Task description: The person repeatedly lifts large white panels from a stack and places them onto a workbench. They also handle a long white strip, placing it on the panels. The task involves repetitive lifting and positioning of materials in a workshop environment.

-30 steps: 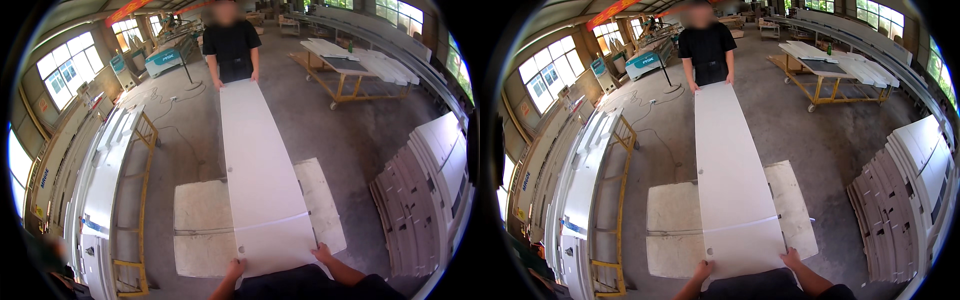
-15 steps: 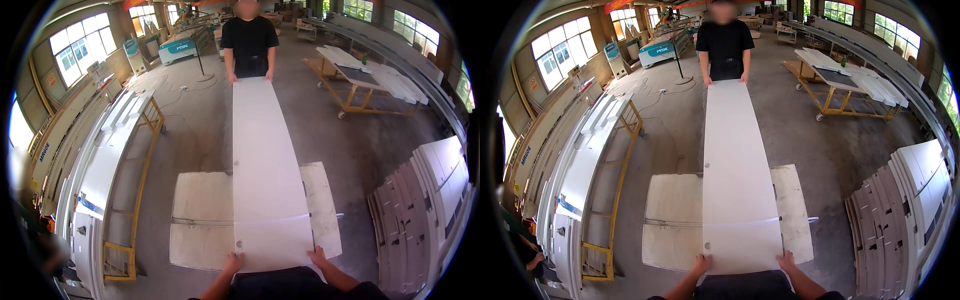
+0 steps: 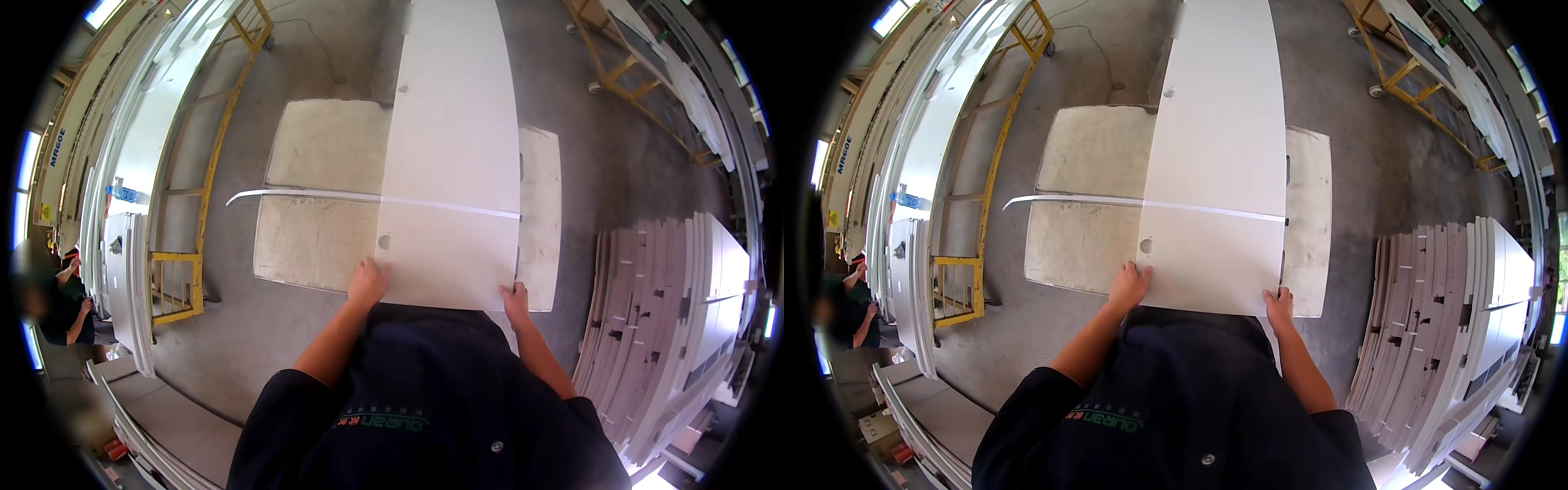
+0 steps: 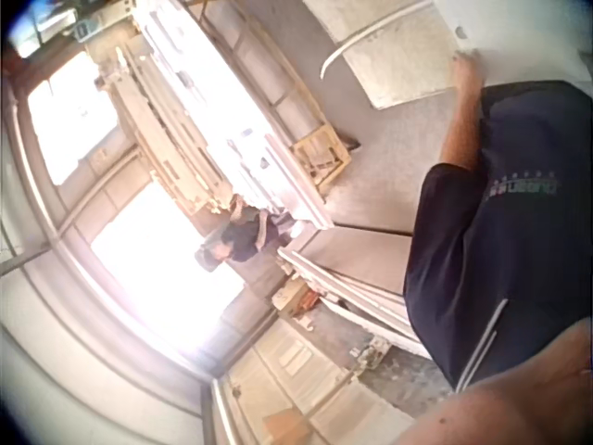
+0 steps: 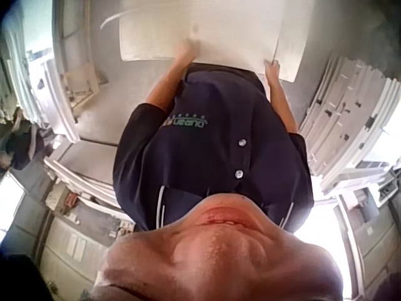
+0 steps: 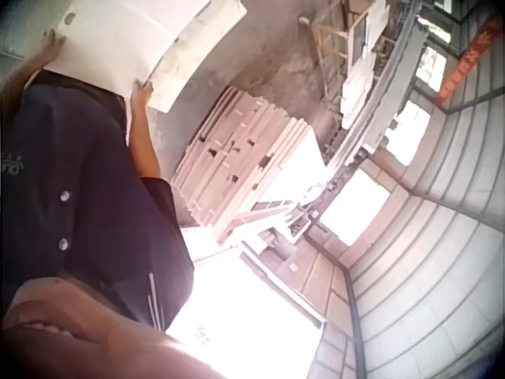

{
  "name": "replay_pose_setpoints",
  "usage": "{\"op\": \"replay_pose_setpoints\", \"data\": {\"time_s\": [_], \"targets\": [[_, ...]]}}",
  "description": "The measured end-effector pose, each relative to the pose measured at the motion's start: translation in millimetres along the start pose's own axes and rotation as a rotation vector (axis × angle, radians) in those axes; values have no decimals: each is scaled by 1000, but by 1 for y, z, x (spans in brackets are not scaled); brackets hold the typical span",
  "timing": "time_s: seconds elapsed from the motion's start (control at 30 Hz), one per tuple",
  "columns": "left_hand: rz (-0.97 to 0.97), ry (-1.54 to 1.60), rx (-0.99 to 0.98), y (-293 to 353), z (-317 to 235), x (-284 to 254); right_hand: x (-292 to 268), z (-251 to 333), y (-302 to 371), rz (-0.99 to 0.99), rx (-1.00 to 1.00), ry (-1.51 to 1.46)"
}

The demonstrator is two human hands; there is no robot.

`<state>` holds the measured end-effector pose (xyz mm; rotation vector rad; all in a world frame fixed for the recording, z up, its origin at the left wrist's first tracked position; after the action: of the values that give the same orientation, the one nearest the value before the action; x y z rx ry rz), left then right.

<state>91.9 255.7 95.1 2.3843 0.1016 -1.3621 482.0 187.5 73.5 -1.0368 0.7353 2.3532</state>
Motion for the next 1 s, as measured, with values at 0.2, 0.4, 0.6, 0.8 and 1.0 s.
{"op": "replay_pose_setpoints", "data": {"time_s": [0.2, 0.4, 0.6, 0.8, 1.0], "targets": [[-2, 13, 33, -2, 4, 9, 10, -21, -10, 63, 67, -66], [14, 58, -88, 6, -5, 5, 1, 0, 2, 145, 163, -221], [-4, 146, -191, 4, 4, 21, -6, 10, 8, 222, 244, -318], [58, 148, -244, 4, -3, 11, -6, 9, 4, 235, 310, -379], [52, 293, -370, -6, 12, 24, -6, 10, -1, 279, 347, -384]]}}
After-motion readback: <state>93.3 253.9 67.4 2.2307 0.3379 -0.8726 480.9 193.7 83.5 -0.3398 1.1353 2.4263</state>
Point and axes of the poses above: each hand's wrist, its own y-axis away from the middle knuckle, its own x-axis out of the palm, z = x × y, the point moved 4 cm from there along -y, towards the middle knuckle, and after that the axes turned 10 degrees about -z, right-handed, at the moved point
